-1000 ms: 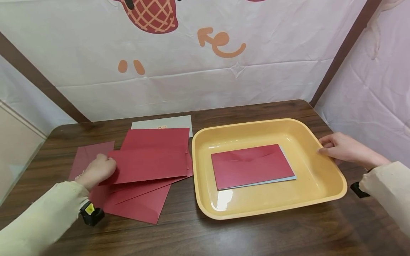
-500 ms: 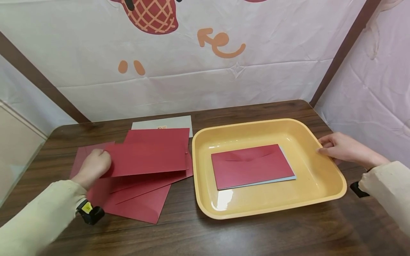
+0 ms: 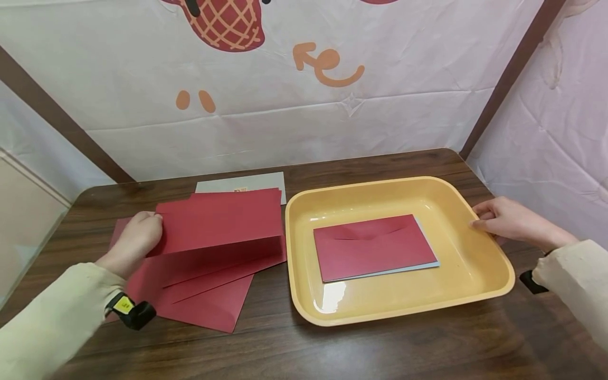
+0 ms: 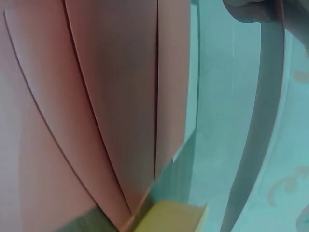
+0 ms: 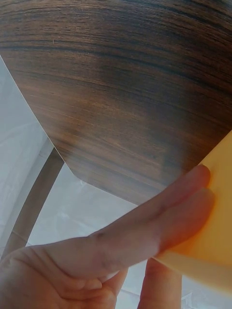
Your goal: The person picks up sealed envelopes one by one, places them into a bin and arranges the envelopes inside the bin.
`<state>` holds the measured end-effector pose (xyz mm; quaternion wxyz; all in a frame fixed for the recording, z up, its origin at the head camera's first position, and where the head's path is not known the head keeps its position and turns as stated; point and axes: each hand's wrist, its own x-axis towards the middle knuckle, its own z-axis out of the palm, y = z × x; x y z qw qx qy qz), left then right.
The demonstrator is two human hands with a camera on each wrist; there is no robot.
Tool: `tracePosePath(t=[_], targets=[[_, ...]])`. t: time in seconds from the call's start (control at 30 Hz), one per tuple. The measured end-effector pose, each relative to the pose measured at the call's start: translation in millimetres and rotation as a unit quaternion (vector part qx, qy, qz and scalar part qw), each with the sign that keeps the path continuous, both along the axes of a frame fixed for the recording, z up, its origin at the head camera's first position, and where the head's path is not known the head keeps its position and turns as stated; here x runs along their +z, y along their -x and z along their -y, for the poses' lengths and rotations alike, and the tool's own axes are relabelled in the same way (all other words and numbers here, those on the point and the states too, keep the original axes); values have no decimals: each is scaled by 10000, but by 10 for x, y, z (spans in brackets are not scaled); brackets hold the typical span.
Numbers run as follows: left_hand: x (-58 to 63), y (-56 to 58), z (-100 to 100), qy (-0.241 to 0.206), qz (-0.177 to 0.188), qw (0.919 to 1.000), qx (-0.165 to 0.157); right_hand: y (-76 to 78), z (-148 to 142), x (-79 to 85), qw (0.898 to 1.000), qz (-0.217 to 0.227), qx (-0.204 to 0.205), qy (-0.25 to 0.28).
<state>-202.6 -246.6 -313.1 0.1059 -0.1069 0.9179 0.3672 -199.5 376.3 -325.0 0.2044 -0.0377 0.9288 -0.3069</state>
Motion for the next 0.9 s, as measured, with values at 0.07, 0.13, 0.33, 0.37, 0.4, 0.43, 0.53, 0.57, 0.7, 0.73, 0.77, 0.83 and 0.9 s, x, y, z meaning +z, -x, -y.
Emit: tracePosePath(t=[0.07, 0.13, 0.33, 0.37, 0.4, 0.43, 0.53, 0.57, 0.7, 0.73, 0.77, 0.83, 0.9], targets=[[4, -4, -53, -99, 61, 9999, -18, -3, 2, 2, 10000, -11, -14, -14], [5, -6, -116, -191, 162, 9997, -49, -7, 5, 6, 10000, -17, -14, -25], [47, -45, -334, -352, 302, 9989, -113, -11, 9, 11, 10000, 3, -2, -17], [57, -53, -371, -374, 302, 9988, -113, -10, 8, 11, 10000, 2, -2, -14], [66, -60, -407, -396, 300, 9987, -127, -10, 7, 12, 10000, 0, -1, -13], [74, -65, -442, -441, 287, 9985, -156, -10, 7, 13, 10000, 3, 0, -11], [97, -83, -549, -544, 250, 9979, -236, -12, 8, 17, 10000, -5, 0, -8], [102, -88, -584, -592, 242, 9976, -265, -12, 10, 18, 10000, -12, 5, -15], [126, -111, -731, -786, 306, 9956, -402, -14, 13, 18, 10000, -58, 11, -30], [132, -115, -768, -822, 317, 9952, -431, -14, 14, 18, 10000, -59, 11, -28], [137, -118, -806, -856, 326, 9948, -449, -15, 14, 18, 10000, -62, 10, -26], [147, -124, -875, -901, 347, 9942, -476, -15, 13, 20, 10000, -55, 5, -15], [156, -127, -946, -999, 358, 9929, -533, -14, 15, 22, 10000, -37, -1, -6]])
